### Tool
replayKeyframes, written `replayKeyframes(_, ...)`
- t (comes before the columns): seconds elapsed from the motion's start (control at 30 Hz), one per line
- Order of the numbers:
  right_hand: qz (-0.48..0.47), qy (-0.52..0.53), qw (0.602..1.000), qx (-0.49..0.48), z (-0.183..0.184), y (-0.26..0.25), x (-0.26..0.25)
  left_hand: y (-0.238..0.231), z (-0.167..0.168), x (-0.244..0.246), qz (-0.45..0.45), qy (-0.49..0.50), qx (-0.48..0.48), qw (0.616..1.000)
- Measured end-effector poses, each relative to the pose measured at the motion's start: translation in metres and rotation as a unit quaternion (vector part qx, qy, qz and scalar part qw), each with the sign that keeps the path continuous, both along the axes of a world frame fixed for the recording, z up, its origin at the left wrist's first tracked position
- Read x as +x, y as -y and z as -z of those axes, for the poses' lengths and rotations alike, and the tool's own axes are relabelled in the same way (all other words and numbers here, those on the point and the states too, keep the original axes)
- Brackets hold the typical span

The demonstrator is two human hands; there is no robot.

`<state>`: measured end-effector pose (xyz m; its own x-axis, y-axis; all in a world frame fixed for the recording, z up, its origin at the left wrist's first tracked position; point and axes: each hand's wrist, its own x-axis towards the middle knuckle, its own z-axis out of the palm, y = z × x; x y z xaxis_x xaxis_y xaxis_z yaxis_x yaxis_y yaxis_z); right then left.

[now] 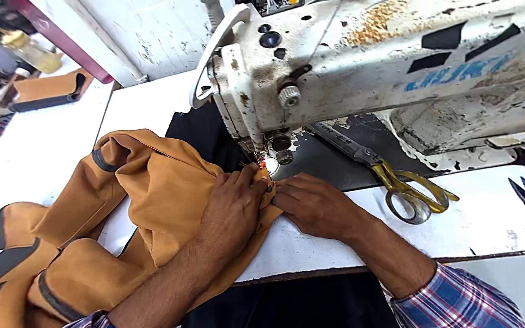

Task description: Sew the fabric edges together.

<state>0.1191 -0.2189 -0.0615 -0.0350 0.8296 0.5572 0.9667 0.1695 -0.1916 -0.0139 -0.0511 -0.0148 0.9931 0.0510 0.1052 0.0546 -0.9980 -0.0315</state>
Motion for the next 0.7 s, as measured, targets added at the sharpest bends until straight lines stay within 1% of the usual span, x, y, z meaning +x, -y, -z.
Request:
replayKeyframes(0.2, 0.020, -0.008, 1.000, 0.005, 0.001, -0.001, 0.000, -0.004, -0.001, 0.003, -0.007, -0.008, -0.043, 0.999)
replayKeyframes(0.43, 0.038, 0.000, 0.999, 0.010, 0.003, 0.000, -0.002, 0.000, 0.005, 0.002, -0.007, 0.032, -0.034, 0.999)
replayKeyframes(0.7, 0.048, 0.000, 0.999, -0.009, 0.005, 0.003, -0.003, 0.000, 0.014, 0.001, 0.007, 0.072, -0.019, 0.997)
